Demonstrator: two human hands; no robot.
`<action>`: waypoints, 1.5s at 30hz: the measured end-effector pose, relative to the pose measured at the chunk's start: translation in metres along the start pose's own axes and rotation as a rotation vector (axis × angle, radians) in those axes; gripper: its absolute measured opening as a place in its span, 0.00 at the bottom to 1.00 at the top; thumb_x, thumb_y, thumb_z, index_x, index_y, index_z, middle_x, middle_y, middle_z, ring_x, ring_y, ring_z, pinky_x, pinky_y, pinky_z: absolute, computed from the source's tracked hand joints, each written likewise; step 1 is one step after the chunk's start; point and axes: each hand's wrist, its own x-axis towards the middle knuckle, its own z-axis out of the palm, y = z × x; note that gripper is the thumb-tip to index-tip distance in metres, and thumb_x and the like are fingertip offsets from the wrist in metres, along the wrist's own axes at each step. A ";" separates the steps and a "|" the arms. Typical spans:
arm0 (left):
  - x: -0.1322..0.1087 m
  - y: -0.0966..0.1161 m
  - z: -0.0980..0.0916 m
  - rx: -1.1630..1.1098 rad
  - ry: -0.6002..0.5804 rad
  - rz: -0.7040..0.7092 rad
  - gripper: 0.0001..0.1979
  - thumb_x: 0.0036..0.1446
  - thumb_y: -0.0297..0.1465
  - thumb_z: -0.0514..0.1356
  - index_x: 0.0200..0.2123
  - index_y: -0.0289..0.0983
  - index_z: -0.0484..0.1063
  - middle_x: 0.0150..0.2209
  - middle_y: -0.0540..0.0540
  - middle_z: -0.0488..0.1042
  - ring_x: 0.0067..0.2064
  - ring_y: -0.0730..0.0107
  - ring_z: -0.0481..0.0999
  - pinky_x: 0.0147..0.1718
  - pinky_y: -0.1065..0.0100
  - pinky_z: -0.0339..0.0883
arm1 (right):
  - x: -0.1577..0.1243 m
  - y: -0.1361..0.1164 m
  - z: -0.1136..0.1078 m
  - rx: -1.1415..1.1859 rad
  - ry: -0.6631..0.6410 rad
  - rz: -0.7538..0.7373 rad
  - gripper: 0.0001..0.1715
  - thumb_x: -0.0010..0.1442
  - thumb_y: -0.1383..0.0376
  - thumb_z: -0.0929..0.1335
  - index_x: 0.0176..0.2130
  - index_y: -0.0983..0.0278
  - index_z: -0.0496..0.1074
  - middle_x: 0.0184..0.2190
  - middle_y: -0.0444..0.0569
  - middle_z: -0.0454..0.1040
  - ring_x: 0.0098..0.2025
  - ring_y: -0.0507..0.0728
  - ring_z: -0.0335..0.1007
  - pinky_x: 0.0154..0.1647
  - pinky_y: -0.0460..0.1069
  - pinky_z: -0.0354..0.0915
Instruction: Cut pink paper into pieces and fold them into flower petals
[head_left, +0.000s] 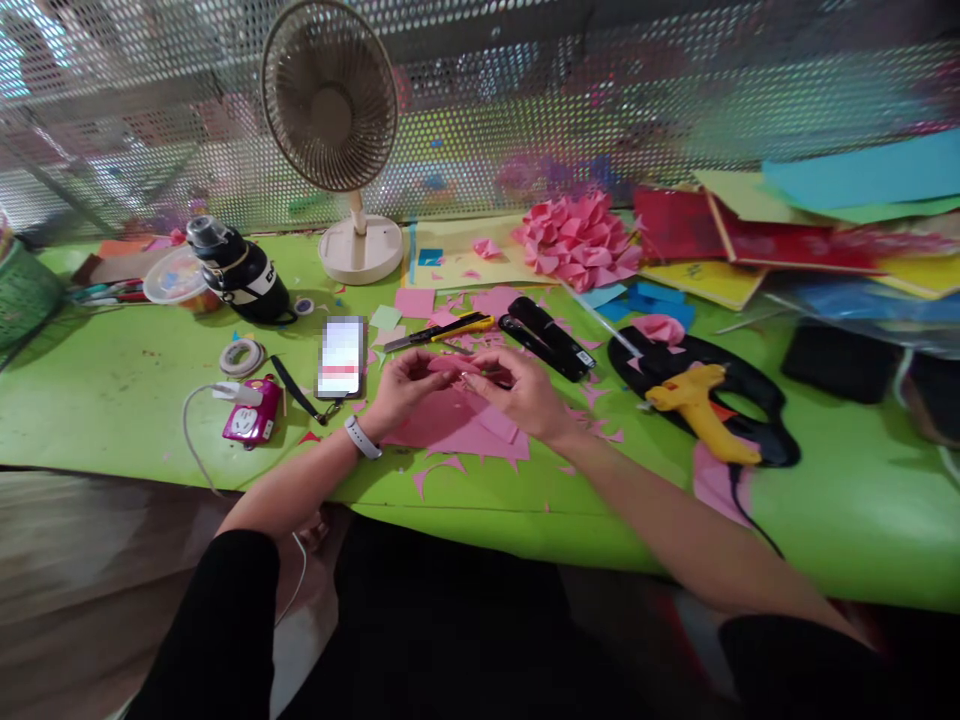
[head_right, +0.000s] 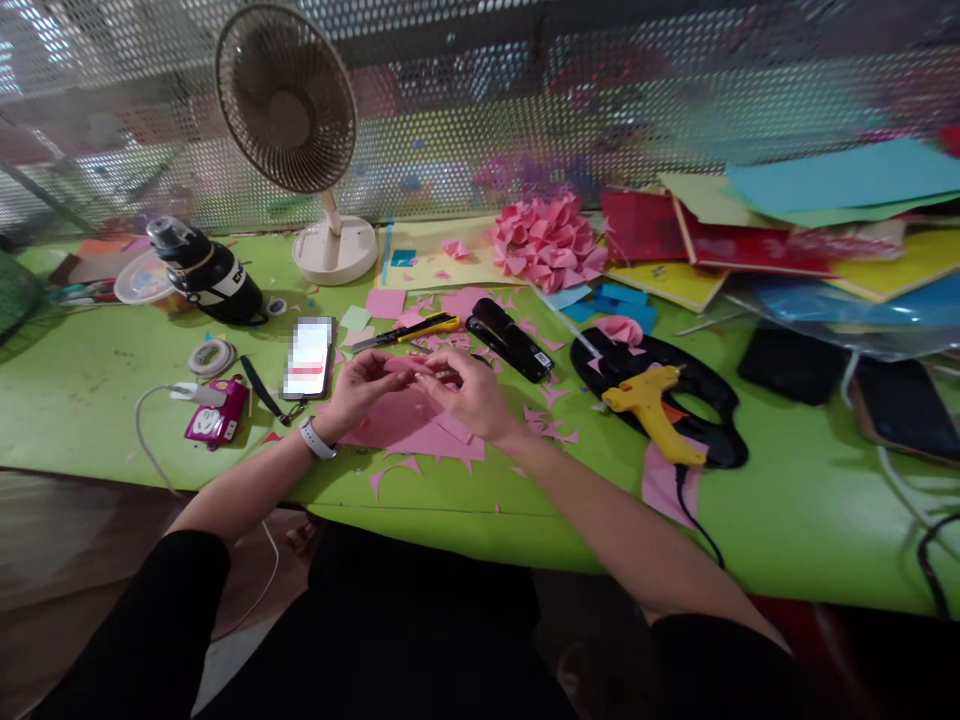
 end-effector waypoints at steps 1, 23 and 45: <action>0.000 0.000 0.000 0.010 -0.022 0.018 0.18 0.49 0.35 0.72 0.37 0.33 0.70 0.36 0.45 0.81 0.38 0.70 0.82 0.41 0.66 0.77 | 0.001 0.001 0.000 0.025 -0.018 0.006 0.09 0.62 0.58 0.71 0.40 0.60 0.74 0.40 0.49 0.78 0.39 0.57 0.77 0.38 0.54 0.78; 0.007 0.009 -0.011 0.800 0.044 0.806 0.15 0.57 0.30 0.67 0.46 0.37 0.70 0.49 0.41 0.74 0.53 0.62 0.75 0.51 0.53 0.74 | 0.001 0.005 -0.005 -0.261 0.121 -0.361 0.09 0.63 0.68 0.70 0.44 0.58 0.77 0.47 0.52 0.77 0.52 0.61 0.75 0.54 0.61 0.73; 0.007 0.004 -0.013 0.767 0.030 0.708 0.13 0.59 0.32 0.66 0.46 0.37 0.70 0.46 0.41 0.75 0.50 0.63 0.76 0.47 0.56 0.74 | -0.001 0.004 -0.004 -0.169 0.116 -0.264 0.07 0.63 0.66 0.70 0.42 0.56 0.78 0.43 0.49 0.79 0.46 0.60 0.76 0.50 0.61 0.74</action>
